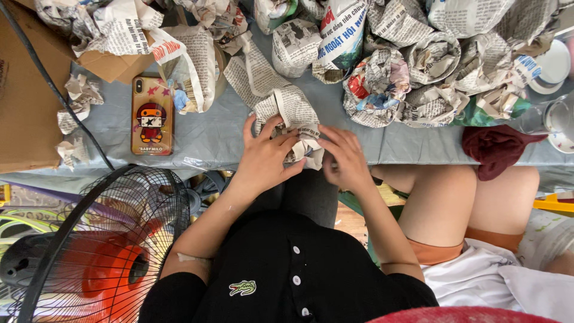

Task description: The person crumples sheets of newspaper into balls by hand and presses the paper balls into small ceramic bowls to pack them, then places the packed bowls on a shelf. They repeat this for several bowls, taking new newspaper sheets from a pile on the table.

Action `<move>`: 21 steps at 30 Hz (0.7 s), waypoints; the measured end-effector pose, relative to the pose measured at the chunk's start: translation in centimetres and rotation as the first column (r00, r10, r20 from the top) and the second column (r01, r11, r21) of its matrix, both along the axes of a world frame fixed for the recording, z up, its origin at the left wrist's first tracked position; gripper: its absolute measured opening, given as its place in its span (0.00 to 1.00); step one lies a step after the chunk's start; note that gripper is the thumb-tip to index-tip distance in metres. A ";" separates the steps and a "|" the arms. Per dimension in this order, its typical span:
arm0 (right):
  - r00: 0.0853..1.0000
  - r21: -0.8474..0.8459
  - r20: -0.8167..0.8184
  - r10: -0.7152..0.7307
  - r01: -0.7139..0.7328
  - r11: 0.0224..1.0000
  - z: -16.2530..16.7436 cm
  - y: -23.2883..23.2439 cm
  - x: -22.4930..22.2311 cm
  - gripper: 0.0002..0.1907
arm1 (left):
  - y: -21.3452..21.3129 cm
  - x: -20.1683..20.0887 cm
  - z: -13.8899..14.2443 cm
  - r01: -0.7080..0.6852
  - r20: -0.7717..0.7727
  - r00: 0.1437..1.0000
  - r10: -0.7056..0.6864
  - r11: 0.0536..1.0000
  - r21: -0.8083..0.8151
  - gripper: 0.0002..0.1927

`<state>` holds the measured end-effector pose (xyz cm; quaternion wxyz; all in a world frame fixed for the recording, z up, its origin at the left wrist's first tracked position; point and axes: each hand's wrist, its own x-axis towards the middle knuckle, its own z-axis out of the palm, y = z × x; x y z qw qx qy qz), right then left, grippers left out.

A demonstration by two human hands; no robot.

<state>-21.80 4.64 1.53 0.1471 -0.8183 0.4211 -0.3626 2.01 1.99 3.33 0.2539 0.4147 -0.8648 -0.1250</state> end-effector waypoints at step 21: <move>0.958 0.476 0.087 0.274 -0.281 0.833 4.9 -4.7 1.4 0.05 | 2.8 1.5 -3.1 0.094 -0.155 0.977 -0.144 0.952 -0.292 0.17</move>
